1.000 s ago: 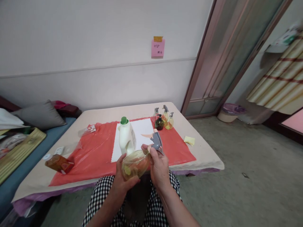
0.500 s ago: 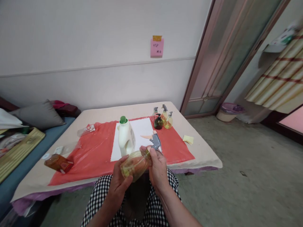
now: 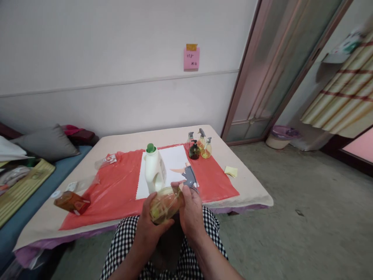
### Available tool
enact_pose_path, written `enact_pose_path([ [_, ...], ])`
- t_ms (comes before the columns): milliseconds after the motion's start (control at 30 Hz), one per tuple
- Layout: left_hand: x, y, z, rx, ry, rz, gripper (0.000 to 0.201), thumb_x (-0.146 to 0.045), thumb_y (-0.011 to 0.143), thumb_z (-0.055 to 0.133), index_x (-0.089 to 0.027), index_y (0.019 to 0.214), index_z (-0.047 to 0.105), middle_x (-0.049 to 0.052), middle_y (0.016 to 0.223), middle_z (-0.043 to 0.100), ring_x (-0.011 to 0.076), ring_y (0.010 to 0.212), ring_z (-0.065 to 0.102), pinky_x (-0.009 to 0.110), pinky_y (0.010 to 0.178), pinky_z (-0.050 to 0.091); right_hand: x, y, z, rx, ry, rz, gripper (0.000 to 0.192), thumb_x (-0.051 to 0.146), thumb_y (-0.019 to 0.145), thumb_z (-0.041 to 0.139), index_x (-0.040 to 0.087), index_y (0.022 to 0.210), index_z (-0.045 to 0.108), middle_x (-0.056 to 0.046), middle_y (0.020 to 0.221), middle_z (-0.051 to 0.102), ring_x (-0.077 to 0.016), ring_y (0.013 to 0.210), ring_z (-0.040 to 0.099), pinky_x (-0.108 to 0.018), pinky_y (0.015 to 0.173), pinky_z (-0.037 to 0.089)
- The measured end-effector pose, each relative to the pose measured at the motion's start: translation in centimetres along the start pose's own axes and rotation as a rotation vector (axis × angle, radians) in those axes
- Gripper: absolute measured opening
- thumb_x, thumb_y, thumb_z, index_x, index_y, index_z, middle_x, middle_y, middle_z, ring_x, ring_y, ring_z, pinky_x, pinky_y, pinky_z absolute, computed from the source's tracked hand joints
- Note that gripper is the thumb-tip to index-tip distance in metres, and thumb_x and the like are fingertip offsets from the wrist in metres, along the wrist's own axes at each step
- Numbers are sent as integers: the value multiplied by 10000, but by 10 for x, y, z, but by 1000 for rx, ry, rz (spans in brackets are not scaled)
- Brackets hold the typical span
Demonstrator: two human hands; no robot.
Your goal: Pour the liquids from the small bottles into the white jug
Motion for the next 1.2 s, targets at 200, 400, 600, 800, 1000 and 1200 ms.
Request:
enact_pose_path([
  [200, -9, -2, 17, 163, -614, -221, 659, -543, 946, 535, -356, 1541, 323, 95, 1575, 451, 302, 1394, 505, 534, 1144, 426, 12, 6, -4, -22, -48, -58, 366, 564, 731, 775, 206, 805, 754, -63, 915, 766, -243, 973, 691, -407, 975, 511],
  [400, -27, -4, 34, 417, -836, -363, 552, -475, 888, 643, -265, 1394, 572, 130, 1485, 561, 337, 1345, 552, 551, 1114, 448, 12, 7, -7, -27, -37, -33, 391, 576, 702, 797, 205, 817, 753, -58, 893, 771, -247, 960, 699, -427, 1000, 504],
  [600, -9, -3, 13, 165, -285, 2, 831, -374, 734, 823, -317, 1464, 430, 125, 1499, 525, 362, 1370, 517, 581, 1094, 460, 0, 5, -12, -73, -5, -4, 393, 577, 712, 793, 210, 838, 733, -56, 874, 780, -236, 918, 714, -434, 985, 520],
  [800, -21, -17, 6, 18, 107, 362, 711, -394, 878, 692, -390, 1515, 378, 84, 1643, 314, 323, 1509, 323, 568, 1166, 393, 3, 4, -9, -64, -30, -3, 423, 619, 757, 737, 204, 839, 728, -62, 914, 782, -236, 931, 715, -416, 972, 526],
  [1000, -24, 0, 14, 187, -533, -105, 722, -508, 848, 700, -278, 1490, 461, 126, 1542, 494, 328, 1410, 478, 513, 1146, 421, 7, 10, -12, -47, 9, 8, 435, 618, 723, 772, 202, 843, 724, -64, 907, 783, -259, 956, 719, -433, 970, 533],
  [1200, -18, -4, 34, 322, -641, -241, 743, -408, 723, 830, -260, 1382, 521, 115, 1383, 640, 340, 1272, 607, 518, 1058, 500, -2, 11, -17, -85, 15, 18, 455, 618, 702, 791, 203, 880, 739, -65, 939, 796, -239, 984, 724, -425, 1061, 489],
])
Point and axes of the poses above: each hand's wrist, its own y-axis towards the middle knuckle, its own z-axis out of the palm, x = y × z, the point moved 9 cm from there along y, towards the middle knuckle
